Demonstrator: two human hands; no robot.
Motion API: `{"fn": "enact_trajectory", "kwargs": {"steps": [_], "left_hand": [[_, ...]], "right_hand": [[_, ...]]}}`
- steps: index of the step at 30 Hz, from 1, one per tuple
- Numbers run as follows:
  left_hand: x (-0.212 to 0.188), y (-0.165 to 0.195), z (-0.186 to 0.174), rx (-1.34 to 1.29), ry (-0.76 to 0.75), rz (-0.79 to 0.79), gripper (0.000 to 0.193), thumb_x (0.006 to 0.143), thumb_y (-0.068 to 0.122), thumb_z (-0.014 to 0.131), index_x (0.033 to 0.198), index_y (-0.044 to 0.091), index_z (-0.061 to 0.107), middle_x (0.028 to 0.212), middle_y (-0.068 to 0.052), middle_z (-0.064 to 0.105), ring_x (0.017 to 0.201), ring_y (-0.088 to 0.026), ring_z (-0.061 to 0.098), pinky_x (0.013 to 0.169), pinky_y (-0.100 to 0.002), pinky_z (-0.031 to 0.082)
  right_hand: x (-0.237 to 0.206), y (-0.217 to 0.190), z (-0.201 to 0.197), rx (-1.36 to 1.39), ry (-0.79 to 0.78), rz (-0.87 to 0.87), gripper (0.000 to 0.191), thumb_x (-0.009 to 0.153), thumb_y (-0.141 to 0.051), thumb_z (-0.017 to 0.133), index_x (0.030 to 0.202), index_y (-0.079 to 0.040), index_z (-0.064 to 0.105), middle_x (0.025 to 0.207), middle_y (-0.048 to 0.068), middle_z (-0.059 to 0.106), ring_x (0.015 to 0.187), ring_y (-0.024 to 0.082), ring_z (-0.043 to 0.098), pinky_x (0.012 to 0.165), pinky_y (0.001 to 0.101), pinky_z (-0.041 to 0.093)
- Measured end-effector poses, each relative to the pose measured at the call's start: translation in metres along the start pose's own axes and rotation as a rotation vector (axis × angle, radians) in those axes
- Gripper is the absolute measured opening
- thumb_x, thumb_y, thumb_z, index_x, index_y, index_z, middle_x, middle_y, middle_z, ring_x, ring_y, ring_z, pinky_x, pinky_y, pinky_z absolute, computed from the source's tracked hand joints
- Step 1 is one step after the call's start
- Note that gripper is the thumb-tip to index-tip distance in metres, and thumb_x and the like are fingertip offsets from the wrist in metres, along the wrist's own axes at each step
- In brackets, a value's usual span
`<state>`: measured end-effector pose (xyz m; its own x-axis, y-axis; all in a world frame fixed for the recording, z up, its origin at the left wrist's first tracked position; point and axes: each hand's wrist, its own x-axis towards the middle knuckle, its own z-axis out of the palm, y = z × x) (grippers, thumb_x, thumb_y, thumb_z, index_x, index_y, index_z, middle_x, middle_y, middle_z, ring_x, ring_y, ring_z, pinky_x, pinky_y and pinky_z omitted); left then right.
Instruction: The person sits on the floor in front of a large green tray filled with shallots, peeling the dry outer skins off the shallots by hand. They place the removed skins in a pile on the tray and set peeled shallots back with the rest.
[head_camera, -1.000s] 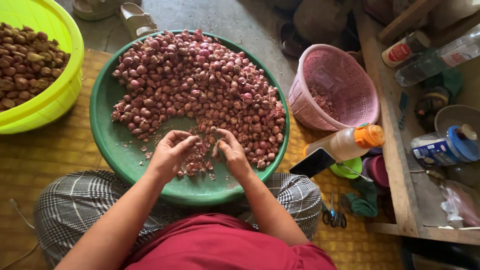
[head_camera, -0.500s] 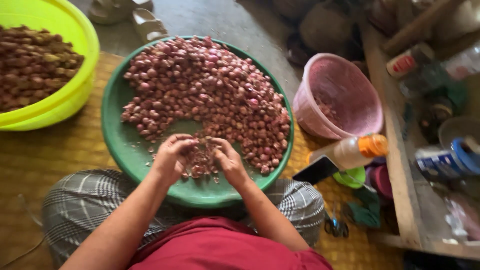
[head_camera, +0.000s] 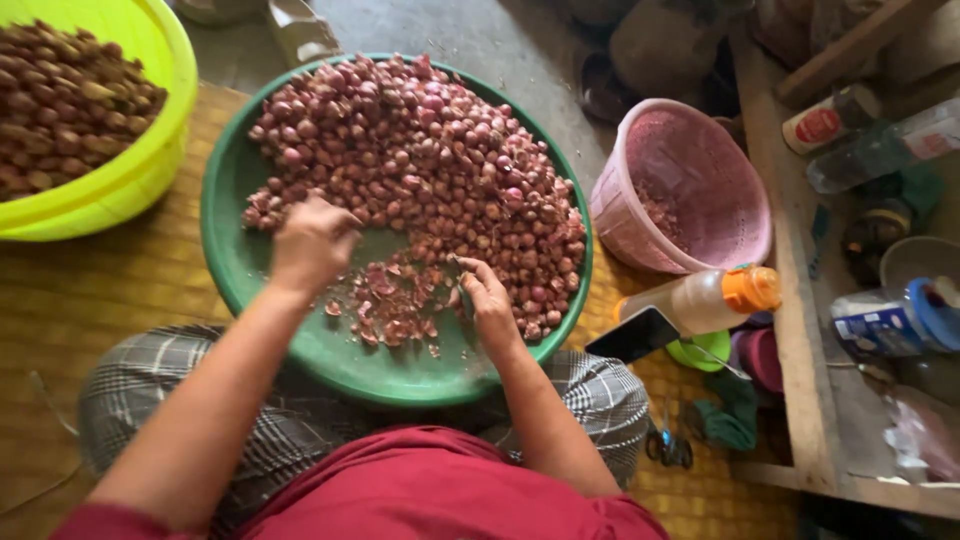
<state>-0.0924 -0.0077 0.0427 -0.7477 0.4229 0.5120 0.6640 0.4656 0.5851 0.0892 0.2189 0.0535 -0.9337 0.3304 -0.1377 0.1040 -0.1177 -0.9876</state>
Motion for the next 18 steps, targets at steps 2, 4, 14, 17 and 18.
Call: {"fn": "enact_trajectory", "kwargs": {"steps": [2,4,14,17,18], "left_hand": [[-0.010,0.009,0.035,0.007,-0.138,-0.063,0.018,0.077,0.016,0.081,0.092,0.011,0.075,0.099,-0.011,0.069,0.098,-0.034,0.064,0.083,-0.046,0.054],[-0.011,0.013,0.058,0.029,-0.215,-0.045,0.015,0.077,0.019,0.082,0.086,0.010,0.074,0.097,-0.012,0.067,0.098,-0.035,0.064,0.080,-0.048,0.054],[-0.001,-0.004,0.032,-0.124,-0.111,-0.142,0.022,0.076,0.007,0.080,0.094,0.003,0.067,0.091,-0.017,0.069,0.086,-0.036,0.067,0.077,-0.045,0.055],[-0.006,-0.012,0.010,-0.198,-0.124,-0.263,0.018,0.079,0.004,0.078,0.096,0.006,0.070,0.089,-0.015,0.071,0.080,-0.032,0.071,0.077,-0.042,0.056],[-0.009,-0.012,0.009,-0.216,-0.141,-0.219,0.017,0.079,0.004,0.077,0.094,0.007,0.072,0.089,-0.015,0.072,0.080,-0.032,0.071,0.077,-0.042,0.057]], "right_hand": [[-0.002,0.002,-0.003,-0.002,0.002,0.004,0.033,0.106,-0.018,0.048,0.133,-0.003,0.057,0.080,0.002,0.063,0.068,0.008,0.053,0.061,0.0226,0.043],[-0.001,0.004,-0.004,-0.017,0.005,0.004,0.033,0.106,-0.018,0.048,0.133,-0.003,0.059,0.081,0.002,0.063,0.068,0.007,0.054,0.061,0.0222,0.042],[0.005,0.016,-0.011,0.007,-0.013,0.029,0.033,0.106,-0.018,0.049,0.133,-0.003,0.059,0.080,0.001,0.063,0.067,0.007,0.053,0.060,0.0220,0.042],[0.008,0.019,-0.010,-0.020,-0.041,0.006,0.033,0.107,-0.018,0.050,0.134,-0.003,0.059,0.083,0.002,0.064,0.070,0.007,0.054,0.063,0.0215,0.043],[0.009,0.020,-0.010,-0.044,-0.051,-0.007,0.032,0.107,-0.017,0.050,0.134,-0.003,0.059,0.084,0.002,0.065,0.072,0.006,0.055,0.065,0.0212,0.043]]}}
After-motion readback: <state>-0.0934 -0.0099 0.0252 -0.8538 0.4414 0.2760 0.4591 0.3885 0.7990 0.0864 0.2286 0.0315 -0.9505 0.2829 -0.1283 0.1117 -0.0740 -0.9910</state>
